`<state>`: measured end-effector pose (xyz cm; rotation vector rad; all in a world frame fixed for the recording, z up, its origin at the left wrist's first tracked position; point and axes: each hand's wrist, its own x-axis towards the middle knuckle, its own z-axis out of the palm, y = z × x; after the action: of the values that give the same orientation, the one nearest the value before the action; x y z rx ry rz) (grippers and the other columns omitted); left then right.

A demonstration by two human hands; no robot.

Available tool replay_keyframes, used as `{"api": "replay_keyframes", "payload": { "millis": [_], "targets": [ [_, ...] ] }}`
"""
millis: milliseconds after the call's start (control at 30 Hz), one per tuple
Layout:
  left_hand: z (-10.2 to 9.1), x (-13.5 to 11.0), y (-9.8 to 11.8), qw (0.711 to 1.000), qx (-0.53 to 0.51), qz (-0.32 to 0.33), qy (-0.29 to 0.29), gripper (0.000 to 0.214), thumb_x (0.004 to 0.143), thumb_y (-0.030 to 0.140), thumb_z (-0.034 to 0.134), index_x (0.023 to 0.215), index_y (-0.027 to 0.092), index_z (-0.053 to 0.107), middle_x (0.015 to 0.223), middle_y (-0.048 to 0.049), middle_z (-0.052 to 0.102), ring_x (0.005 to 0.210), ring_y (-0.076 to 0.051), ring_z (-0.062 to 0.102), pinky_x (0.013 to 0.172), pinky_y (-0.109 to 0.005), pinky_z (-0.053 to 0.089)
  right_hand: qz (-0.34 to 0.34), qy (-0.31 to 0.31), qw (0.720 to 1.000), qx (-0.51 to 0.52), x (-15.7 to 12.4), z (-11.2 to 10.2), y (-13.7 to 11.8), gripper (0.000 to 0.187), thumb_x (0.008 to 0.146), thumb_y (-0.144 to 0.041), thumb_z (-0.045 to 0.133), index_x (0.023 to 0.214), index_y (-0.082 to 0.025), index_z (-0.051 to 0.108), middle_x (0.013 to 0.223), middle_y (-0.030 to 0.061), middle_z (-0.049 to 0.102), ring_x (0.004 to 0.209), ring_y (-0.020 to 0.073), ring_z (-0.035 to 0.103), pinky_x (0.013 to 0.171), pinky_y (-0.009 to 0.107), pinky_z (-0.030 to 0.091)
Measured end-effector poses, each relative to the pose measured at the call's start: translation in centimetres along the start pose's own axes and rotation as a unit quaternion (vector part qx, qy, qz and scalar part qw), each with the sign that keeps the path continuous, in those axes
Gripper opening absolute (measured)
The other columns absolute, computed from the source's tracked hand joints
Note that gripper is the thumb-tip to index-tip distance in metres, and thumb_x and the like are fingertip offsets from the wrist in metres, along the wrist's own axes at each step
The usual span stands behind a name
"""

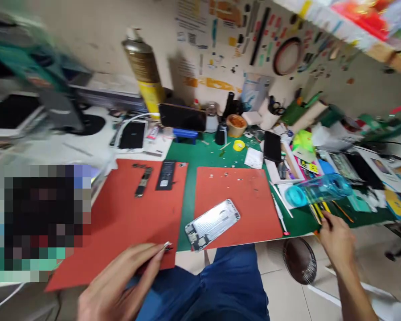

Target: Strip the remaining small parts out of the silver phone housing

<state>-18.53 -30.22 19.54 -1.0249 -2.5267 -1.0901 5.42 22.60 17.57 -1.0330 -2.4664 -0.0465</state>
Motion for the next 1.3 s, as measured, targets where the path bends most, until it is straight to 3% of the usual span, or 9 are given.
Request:
{"api": "replay_keyframes", "payload": {
  "millis": [133,233,333,467,567,667,833,1033,1300],
  "targets": [
    [0.3,1.9,2.2,0.998,-0.05,0.025,0.029,0.019,0.104,0.01,0.067,0.117,0.022,0.073,0.099,-0.0029,0.079,0.09,-0.015,0.077,0.086,-0.023,0.061,-0.029,0.026,0.999,-0.026,-0.6,-2.3,-3.5,0.052,0.105,-0.048,0.043,0.117,-0.011,0.078,0.099,0.0233,0.075,0.097,0.0445,0.068,0.091,0.063,0.051],
    [0.6,2.1,2.4,0.996,-0.081,0.023,0.016,0.023,0.103,0.005,0.066,0.119,0.02,0.072,0.1,-0.0036,0.078,0.091,-0.014,0.075,0.084,-0.024,0.06,-0.117,0.026,0.991,0.055,-2.0,-4.6,-10.0,0.032,0.106,-0.046,0.063,0.116,-0.02,0.078,0.104,0.0131,0.078,0.087,0.0327,0.072,0.081,0.047,0.056],
    [0.5,1.8,2.5,0.994,-0.104,0.017,0.011,0.024,0.103,0.003,0.065,0.12,0.02,0.071,0.101,-0.0041,0.077,0.092,-0.015,0.075,0.084,-0.025,0.06,-0.307,-0.11,0.911,0.252,-2.4,-5.2,-17.4,0.02,0.106,-0.025,0.068,0.126,-0.024,0.072,0.112,0.0069,0.078,0.099,0.0252,0.075,0.091,0.039,0.06],
    [0.0,1.6,2.7,0.992,-0.123,0.021,0.011,0.025,0.104,0.003,0.064,0.121,0.019,0.071,0.1,-0.0042,0.076,0.088,-0.014,0.074,0.08,-0.025,0.059,-0.41,-0.217,0.845,0.265,-0.5,-3.3,-23.5,0.051,0.11,-0.029,0.064,0.159,-0.023,0.052,0.151,0.0121,0.065,0.14,0.0304,0.061,0.117,0.049,0.057],
    [-0.5,1.6,2.8,0.991,-0.136,0.014,0.003,0.025,0.104,0.004,0.064,0.122,0.02,0.071,0.101,-0.0046,0.075,0.089,-0.015,0.073,0.079,-0.026,0.059,-0.439,-0.286,0.813,0.253,1.2,-1.7,-24.8,0.059,0.112,-0.036,0.061,0.167,-0.027,0.041,0.162,0.011,0.057,0.15,0.0328,0.053,0.12,0.057,0.056],
    [-0.5,1.9,2.9,0.987,-0.158,-0.002,-0.013,0.026,0.104,0.004,0.064,0.121,0.022,0.071,0.101,-0.0039,0.074,0.087,-0.015,0.071,0.077,-0.026,0.057,-0.435,-0.322,0.796,0.269,2.0,-1.0,-24.8,0.06,0.112,-0.038,0.061,0.167,-0.03,0.041,0.157,0.0108,0.061,0.144,0.0322,0.058,0.114,0.057,0.061],
    [1.3,3.8,3.2,0.985,-0.168,0.003,-0.042,0.021,0.106,0.007,0.063,0.118,0.022,0.073,0.103,-0.0038,0.072,0.088,-0.015,0.068,0.079,-0.027,0.055,-0.42,-0.293,0.804,0.3,1.4,-1.5,-25.0,0.054,0.109,-0.034,0.066,0.161,-0.03,0.051,0.146,0.0126,0.069,0.135,0.0344,0.064,0.105,0.058,0.065],
    [3.9,6.2,4.2,0.981,-0.178,0.027,-0.074,0.02,0.108,0.011,0.06,0.118,0.021,0.074,0.106,-0.0047,0.072,0.091,-0.016,0.069,0.081,-0.029,0.056,-0.322,-0.285,0.81,0.398,-0.6,-3.3,-27.1,0.016,0.109,-0.026,0.065,0.123,-0.025,0.073,0.108,0.0085,0.076,0.099,0.0245,0.073,0.083,0.039,0.065],
    [5.3,7.3,5.5,0.982,-0.16,0.061,-0.083,0.02,0.111,0.016,0.056,0.116,0.021,0.075,0.104,-0.0057,0.073,0.091,-0.018,0.07,0.08,-0.03,0.059,-0.242,-0.365,0.786,0.437,-0.7,-3.3,-27.9,0.014,0.11,-0.027,0.062,0.11,-0.025,0.076,0.1,0.0031,0.074,0.088,0.0182,0.072,0.076,0.03,0.058]
  ]
}}
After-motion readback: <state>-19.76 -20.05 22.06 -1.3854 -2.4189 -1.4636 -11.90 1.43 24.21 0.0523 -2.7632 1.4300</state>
